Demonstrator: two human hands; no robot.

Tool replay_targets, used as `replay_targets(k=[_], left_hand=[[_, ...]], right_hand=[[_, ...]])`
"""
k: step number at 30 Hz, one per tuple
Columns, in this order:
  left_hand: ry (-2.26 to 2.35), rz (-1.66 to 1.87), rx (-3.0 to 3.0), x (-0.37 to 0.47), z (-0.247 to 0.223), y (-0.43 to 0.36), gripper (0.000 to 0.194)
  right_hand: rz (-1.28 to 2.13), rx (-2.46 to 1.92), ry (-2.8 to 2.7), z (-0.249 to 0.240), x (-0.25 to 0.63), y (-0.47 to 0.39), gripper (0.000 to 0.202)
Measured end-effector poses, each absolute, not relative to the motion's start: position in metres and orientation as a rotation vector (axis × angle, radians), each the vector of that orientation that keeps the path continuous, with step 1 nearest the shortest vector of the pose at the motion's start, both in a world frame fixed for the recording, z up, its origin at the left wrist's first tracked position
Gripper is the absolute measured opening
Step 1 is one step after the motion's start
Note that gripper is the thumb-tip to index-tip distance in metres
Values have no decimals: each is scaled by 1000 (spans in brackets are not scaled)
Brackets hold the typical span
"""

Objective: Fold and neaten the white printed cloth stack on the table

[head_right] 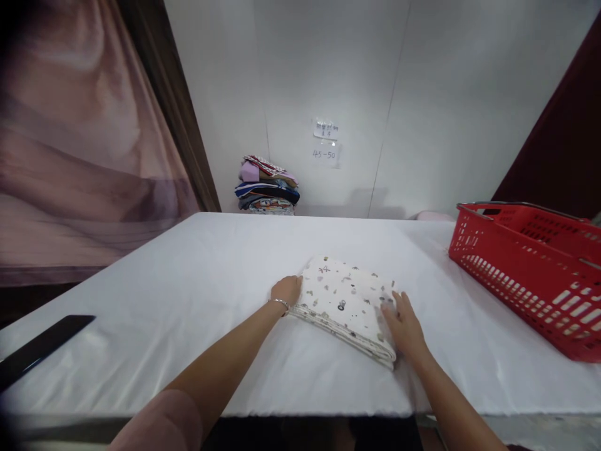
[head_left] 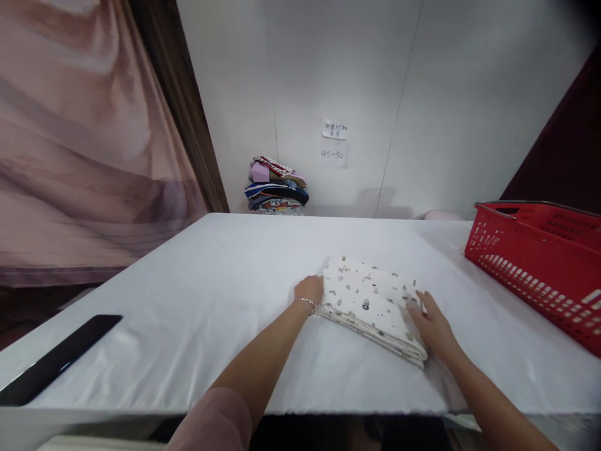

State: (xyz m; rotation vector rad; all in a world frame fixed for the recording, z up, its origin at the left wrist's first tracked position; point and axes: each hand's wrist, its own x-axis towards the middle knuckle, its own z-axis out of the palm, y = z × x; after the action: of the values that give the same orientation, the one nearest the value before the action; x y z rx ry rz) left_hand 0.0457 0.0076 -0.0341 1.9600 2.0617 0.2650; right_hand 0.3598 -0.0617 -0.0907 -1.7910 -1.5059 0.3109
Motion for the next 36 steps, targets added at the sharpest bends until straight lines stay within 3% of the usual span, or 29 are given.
replay_targets(k=[4,12,15,21,27,36], left_hand=[[2065,264,1925,46,-31,3,50],[2020,294,1858,54,-40,-15,45],[1974,330,1864,53,-43,-23,43],[1962,471,1740,48,-35,-14,42],[2014,608,1619,60,-40,6,39],[1984,536,1651,57,-44,10,31]], right_hand=[[537,-1886,-1386,-88,358,-62,65],[533,-1790,-1794,-59,382,4,79],[449,-1908,-1942,-56,392,21,72],[-118,-1848,-2199,-62,364,-3,54],[-49,-1809,-2341,-66,343,-30,43],[-94,-1887,-2321,-65,349,-32,48]])
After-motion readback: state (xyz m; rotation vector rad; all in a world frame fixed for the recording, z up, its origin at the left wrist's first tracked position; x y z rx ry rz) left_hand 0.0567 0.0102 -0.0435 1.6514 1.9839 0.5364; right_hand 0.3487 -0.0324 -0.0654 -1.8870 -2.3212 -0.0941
